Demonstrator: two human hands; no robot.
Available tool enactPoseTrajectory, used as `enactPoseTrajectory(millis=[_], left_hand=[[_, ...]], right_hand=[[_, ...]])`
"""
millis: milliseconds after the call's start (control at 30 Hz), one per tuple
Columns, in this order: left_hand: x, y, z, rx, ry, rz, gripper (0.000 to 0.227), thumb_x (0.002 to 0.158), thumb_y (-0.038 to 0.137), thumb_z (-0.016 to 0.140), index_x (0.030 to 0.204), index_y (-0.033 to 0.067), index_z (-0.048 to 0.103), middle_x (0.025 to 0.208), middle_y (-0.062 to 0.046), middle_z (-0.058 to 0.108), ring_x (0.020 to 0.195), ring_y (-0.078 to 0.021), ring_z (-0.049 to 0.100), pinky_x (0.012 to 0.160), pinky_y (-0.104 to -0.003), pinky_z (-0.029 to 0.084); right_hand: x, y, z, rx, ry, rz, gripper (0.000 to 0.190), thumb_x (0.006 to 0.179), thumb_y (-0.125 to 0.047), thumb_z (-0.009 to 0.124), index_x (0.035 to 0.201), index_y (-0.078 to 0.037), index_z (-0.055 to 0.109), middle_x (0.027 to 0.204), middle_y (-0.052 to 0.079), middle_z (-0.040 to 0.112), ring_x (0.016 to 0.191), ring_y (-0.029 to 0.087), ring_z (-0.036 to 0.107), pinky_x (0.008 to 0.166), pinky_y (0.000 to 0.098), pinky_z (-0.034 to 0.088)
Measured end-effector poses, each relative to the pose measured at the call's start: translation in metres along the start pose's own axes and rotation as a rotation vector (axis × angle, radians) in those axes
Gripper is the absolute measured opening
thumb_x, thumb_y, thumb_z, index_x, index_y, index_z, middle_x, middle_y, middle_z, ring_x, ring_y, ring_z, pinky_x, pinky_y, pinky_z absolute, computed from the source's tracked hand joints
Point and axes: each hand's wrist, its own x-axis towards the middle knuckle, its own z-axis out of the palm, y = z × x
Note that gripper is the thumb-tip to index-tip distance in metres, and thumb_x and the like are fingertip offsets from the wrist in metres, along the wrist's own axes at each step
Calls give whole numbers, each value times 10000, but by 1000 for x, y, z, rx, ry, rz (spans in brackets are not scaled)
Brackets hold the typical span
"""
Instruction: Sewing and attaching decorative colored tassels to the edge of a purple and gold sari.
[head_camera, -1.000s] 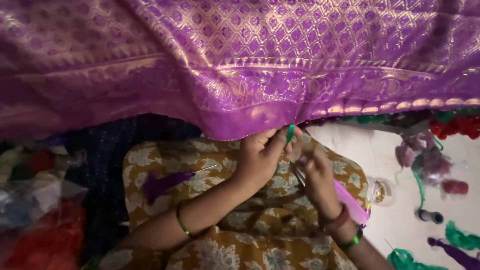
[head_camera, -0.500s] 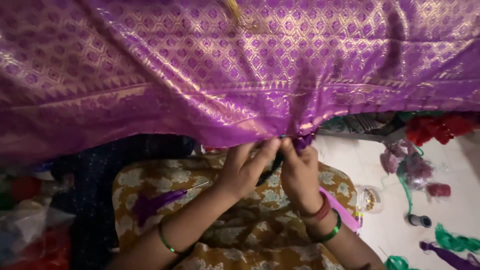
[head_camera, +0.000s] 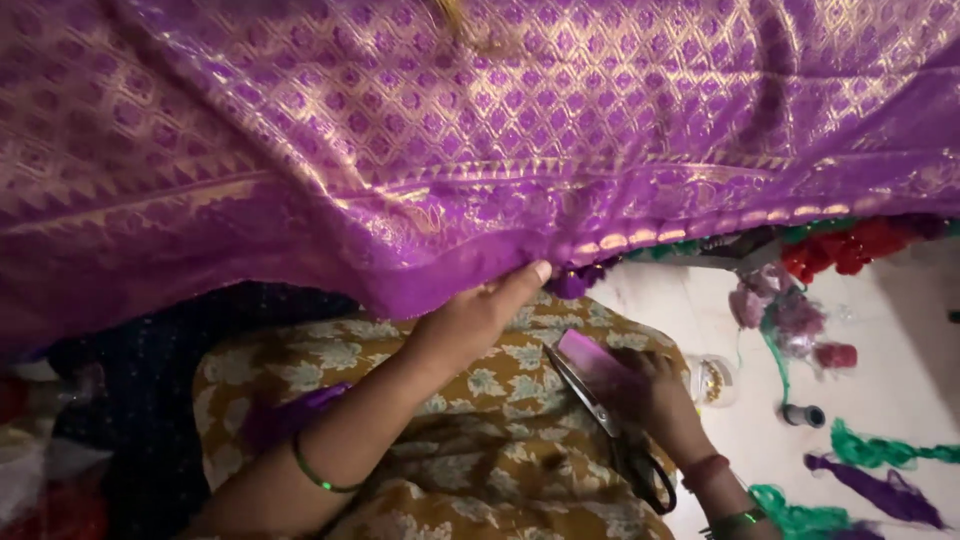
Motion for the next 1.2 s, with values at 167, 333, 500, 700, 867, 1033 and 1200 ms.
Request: enactPoseTrajectory(millis=[167,333,500,700,867,1033,1200], left_hand=[[12,-2,3,22,57,93,352,1011,401,558,1196,181,762,906,-2,750,626,-217,562,571,-371,510],[25,-11,-3,4,-101,143,285,1005,369,573,1128,152,712,1016,-29,761,956,-150,724,788,-266,604],[30,-13,-8,-14,-280,-39,344,987,404,581,1191,150,695,1109,-32,739,1034,-142,678,888,-295,526],[16,1,-10,-152,-363,-208,399,936,398,558,1144,79,677,1026,-124,743,949,-256,705,849,-372,554],[-2,22,-18,-182,-318,-122,385,941,377,562,1127,63,687,1054,-112,754,1015,-204,705,923,-353,539],[9,10,-9,-177,-345,-175,349,951,372,542,1102,95,691,1041,-101,759,1008,-239,694,967,-398,503],[7,10,-16,-169,-310,-187,392,962,375,541,1135,53,682,1041,-132,734,990,-290,682,971,-466,503]], right_hand=[[1,-8,-16,-94,-37,-56,614,654,-249,867,1209,-72,671,1076,184,670,976,390,650,816,462,546],[16,-57,-66,2,-37,-138,266,884,-59,647,1148,-89,636,1074,133,652,901,323,685,744,414,574],[21,-160,-153,-457,241,-828,325,916,-121,663,1237,-85,632,1046,64,703,901,210,661,789,394,482],[38,-160,-159,-825,617,-1146,419,1004,-286,717,1398,-177,627,1173,56,740,1003,166,655,913,426,427],[32,-153,-150,-926,478,-1225,445,990,-302,733,1413,-181,664,1099,60,772,977,176,654,911,412,368],[39,-171,-157,-961,664,-1088,373,976,-293,757,1333,-240,660,1097,19,773,1003,154,672,897,429,384],[45,-138,-149,-861,663,-1343,414,982,-338,749,1375,-238,665,1109,14,783,997,154,690,928,452,403]])
